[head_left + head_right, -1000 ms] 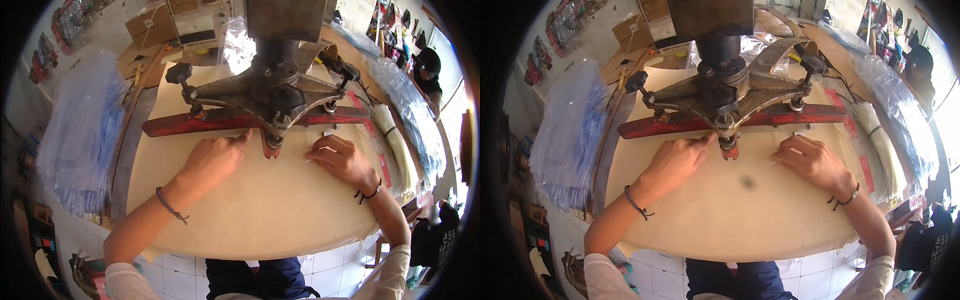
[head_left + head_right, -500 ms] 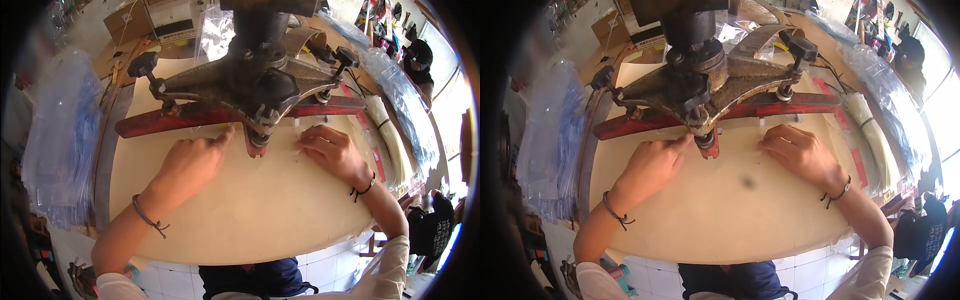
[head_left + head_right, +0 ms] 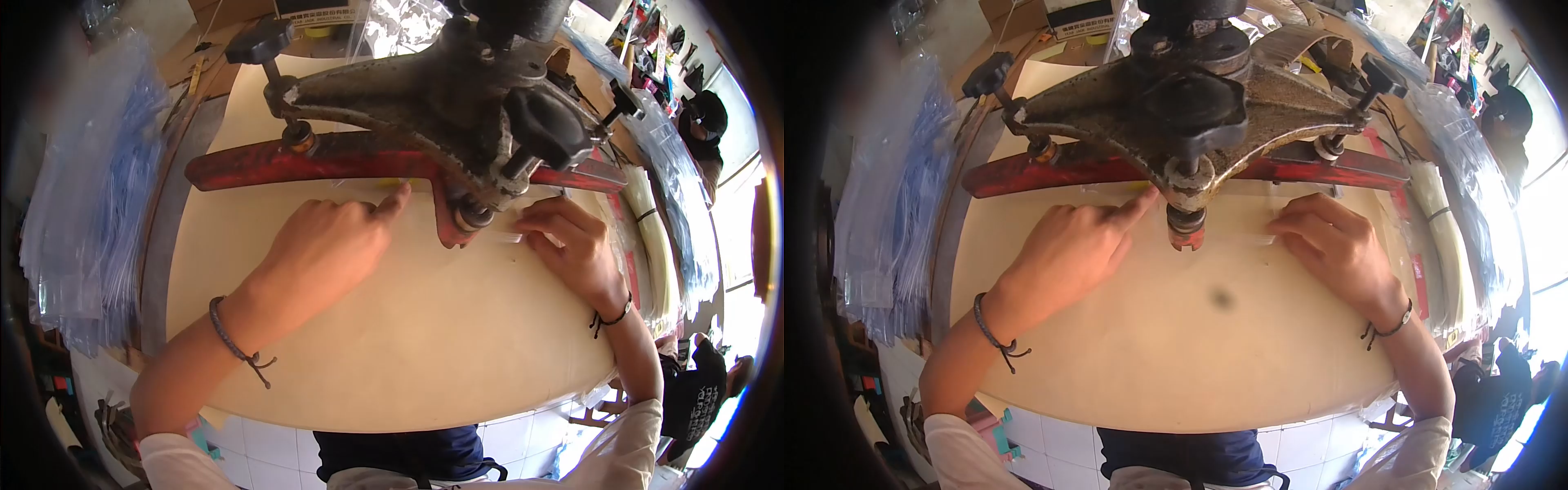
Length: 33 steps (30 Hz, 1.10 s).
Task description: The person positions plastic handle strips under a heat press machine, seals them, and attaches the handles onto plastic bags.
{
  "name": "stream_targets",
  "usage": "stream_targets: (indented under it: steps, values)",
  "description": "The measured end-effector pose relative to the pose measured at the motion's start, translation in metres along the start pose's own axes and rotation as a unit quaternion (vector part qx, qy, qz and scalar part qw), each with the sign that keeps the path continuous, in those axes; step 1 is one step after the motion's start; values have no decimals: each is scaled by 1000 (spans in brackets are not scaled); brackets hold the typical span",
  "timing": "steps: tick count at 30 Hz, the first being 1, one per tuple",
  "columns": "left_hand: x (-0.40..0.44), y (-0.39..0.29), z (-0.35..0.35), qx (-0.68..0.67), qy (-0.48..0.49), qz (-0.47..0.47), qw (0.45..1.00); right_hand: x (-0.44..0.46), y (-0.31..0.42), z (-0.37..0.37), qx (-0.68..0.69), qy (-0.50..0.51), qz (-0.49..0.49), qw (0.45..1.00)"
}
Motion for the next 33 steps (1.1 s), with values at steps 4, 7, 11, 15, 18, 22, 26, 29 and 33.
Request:
stream_targets:
  steps: [4, 7, 11, 15, 18, 22, 26, 29, 33]
  values:
    - [0, 1, 0, -5, 8, 4, 1000, 2, 1, 0, -5, -7, -5, 1000]
    - [0, 1, 0, -1, 14, 3, 1000, 1, 1, 0, -5, -11, -5, 1000]
    - [1, 1, -1, 2, 17, 2, 1000, 1, 0, 1, -5, -9, -10, 1000]
    - [2, 0, 0, 3, 14, 4, 1000, 2, 0, 1, -3, -1, -7, 1000]
    - [1, 1, -1, 9, 23, 7, 1000, 3, 0, 1, -7, -1, -7, 1000]
    - [2, 1, -1, 1, 40, 14, 999, 4, -3, -2, -28, -9, 4, 1000]
    - [1, 3, -3, -5, 67, 33, 997, 7, 3, 0, -57, -4, 40, 998]
    - [2, 3, -4, -11, 67, 38, 997, 7, 6, 2, -65, -10, 54, 996]
    - [2, 3, -4, 5, 75, 35, 997, 7, 6, 3, -67, -14, 59, 996]
Point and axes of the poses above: each hand's wrist, its own x-axis towards the middle knuckle, its own z-axis out of the back of the hand, y = z × x, the point moved 7 cm from there along x, towards the middle knuckle, and after that the axes turned 10 degrees about -y, right-handed, at the moved point
